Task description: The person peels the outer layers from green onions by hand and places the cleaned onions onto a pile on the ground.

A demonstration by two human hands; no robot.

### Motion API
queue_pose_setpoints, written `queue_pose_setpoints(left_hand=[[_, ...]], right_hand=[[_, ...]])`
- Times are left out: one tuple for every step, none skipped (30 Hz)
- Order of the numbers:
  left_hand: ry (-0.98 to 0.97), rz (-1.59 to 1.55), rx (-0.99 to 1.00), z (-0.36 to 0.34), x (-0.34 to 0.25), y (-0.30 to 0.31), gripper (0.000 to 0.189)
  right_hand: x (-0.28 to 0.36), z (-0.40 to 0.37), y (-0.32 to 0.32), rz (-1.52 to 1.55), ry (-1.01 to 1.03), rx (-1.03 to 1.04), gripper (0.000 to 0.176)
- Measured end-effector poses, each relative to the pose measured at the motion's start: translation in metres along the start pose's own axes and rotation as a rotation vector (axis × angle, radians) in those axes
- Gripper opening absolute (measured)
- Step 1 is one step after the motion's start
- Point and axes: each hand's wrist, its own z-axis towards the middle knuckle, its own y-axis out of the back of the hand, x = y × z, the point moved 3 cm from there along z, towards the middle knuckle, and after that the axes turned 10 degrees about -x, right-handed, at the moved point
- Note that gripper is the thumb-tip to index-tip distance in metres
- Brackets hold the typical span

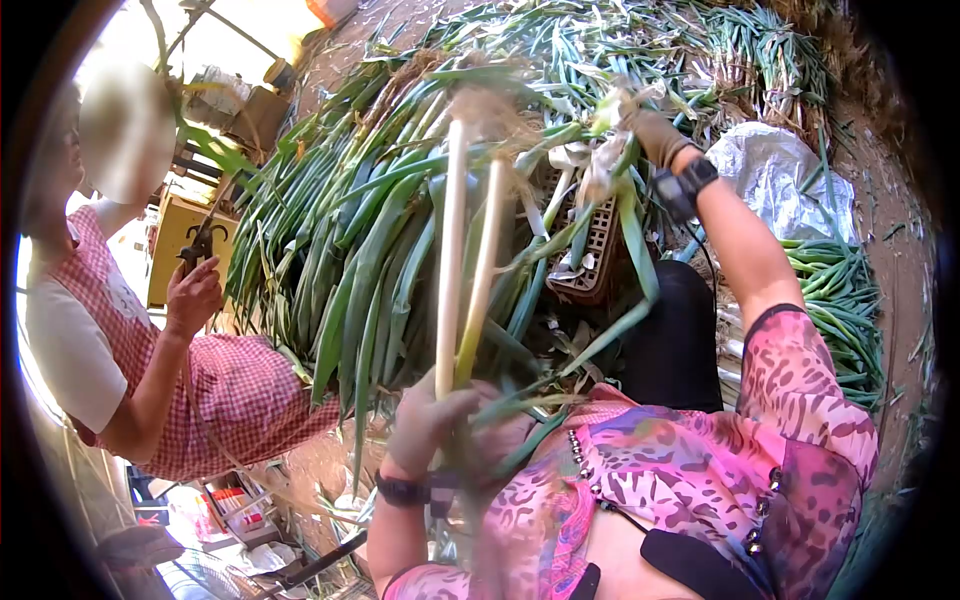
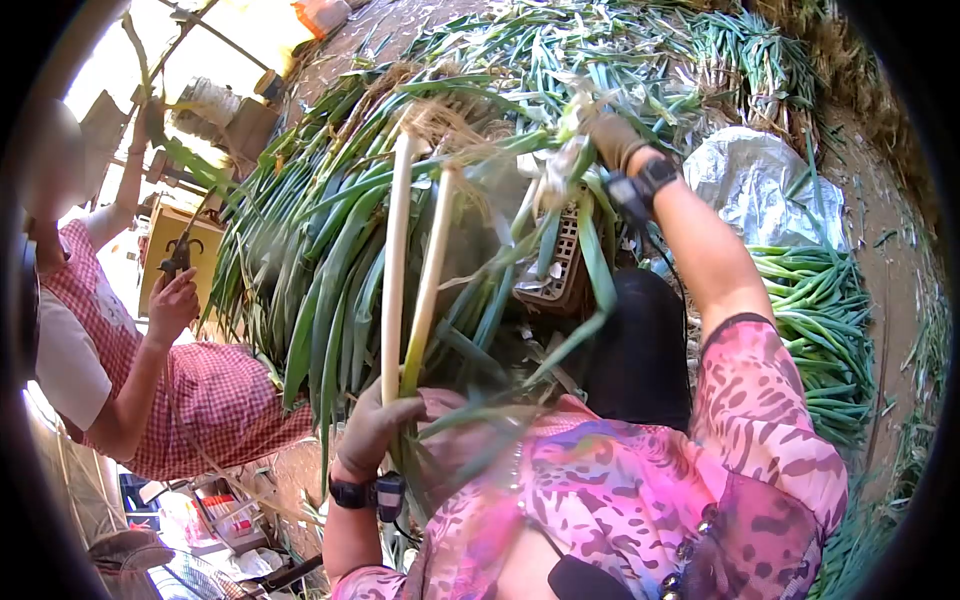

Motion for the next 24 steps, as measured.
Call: queue_pose_setpoints(left_hand=[[0.02, -0.053, 0.018, 0.003, -0.008, -0.001, 0.038], [-0.018, -0.042, -0.006, 0.01, -0.012, 0.001, 0.037], [-0.053, -0.031, -0.03, 0.015, -0.016, 0.004, 0.037], [-0.085, -0.031, -0.069, 0.023, -0.019, 0.007, 0.041], [-0.107, -0.06, -0.085, 0.028, -0.03, 0.008, 0.044], [-0.141, -0.045, -0.097, 0.037, -0.038, 0.011, 0.045], [-0.179, -0.03, -0.111, 0.047, -0.048, 0.012, 0.045], [-0.201, -0.021, -0.101, 0.056, -0.061, 0.01, 0.044], [-0.225, -0.014, -0.09, 0.066, -0.072, 0.011, 0.042], [-0.208, 0.053, -0.066, 0.08, -0.082, 0.01, 0.037], [-0.296, 0.089, -0.047, 0.097, -0.093, 0.003, 0.032], [-0.284, 0.097, -0.015, 0.113, -0.101, -0.008, 0.03], [-0.274, 0.106, 0.017, 0.129, -0.107, -0.021, 0.029], [-0.234, 0.061, 0.071, 0.149, -0.107, -0.035, 0.028], [-0.198, 0.015, 0.127, 0.174, -0.102, -0.05, 0.027], [-0.167, -0.005, 0.145, 0.208, -0.087, -0.063, 0.03], [-0.141, 0.085, 0.095, 0.236, -0.074, -0.075, 0.03], [-0.105, 0.074, 0.118, 0.248, -0.068, -0.089, 0.027], [-0.138, 0.038, 0.163, 0.294, -0.035, -0.099, 0.03], [-0.097, 0.086, 0.161, 0.31, -0.021, -0.108, 0.032], [-0.055, 0.133, 0.159, 0.32, -0.01, -0.116, 0.033], [-0.002, 0.162, 0.179, 0.328, 0.001, -0.121, 0.033], [0.051, 0.192, 0.198, 0.334, 0.015, -0.123, 0.032], [0.003, 0.203, 0.192, 0.352, 0.034, -0.125, 0.031]], right_hand=[[0.019, -0.013, -0.005, 0.066, 0.047, 0.105, 0.037], [0.041, -0.031, -0.006, 0.222, -0.003, 0.237, 0.038], [0.061, -0.05, -0.004, 0.361, -0.065, 0.373, 0.039], [0.074, -0.065, -0.003, 0.424, -0.08, 0.463, 0.039], [0.082, -0.079, -0.003, 0.437, -0.072, 0.529, 0.041], [0.085, -0.094, 0.0, 0.454, -0.059, 0.54, 0.041], [0.085, -0.099, 0.0, 0.399, -0.026, 0.641, 0.039], [0.083, -0.106, 0.0, 0.464, -0.122, 0.733, 0.037], [0.087, -0.111, 0.003, 0.527, -0.221, 0.823, 0.036], [0.089, -0.113, 0.01, 0.488, -0.126, 0.772, 0.034], [0.089, -0.119, 0.01, 0.605, -0.22, 0.823, 0.035], [0.091, -0.126, 0.007, 0.591, -0.229, 0.908, 0.036], [0.104, -0.128, 0.01, 0.577, -0.237, 0.99, 0.037], [0.116, -0.128, 0.016, 0.495, -0.08, 1.033, 0.037], [0.134, -0.126, 0.03, 0.407, 0.075, 1.068, 0.038], [0.132, -0.131, 0.028, 0.464, 0.031, 1.112, 0.039], [0.138, -0.126, 0.042, 0.461, 0.052, 1.188, 0.036], [0.138, -0.113, 0.066, 0.411, -0.046, 1.254, 0.034], [0.132, -0.098, 0.081, 0.362, -0.146, 1.32, 0.033], [0.106, -0.069, 0.081, 0.121, 0.154, 1.175, 0.024], [0.037, -0.032, 0.064, 0.303, 0.525, 0.849, 0.016], [0.013, 0.034, 0.108, 0.142, -0.163, 0.835, 0.02], [-0.025, 0.054, 0.126, -0.156, -0.004, 0.394, 0.031], [-0.062, 0.069, 0.151, -0.595, -0.01, -0.2, 0.043]])
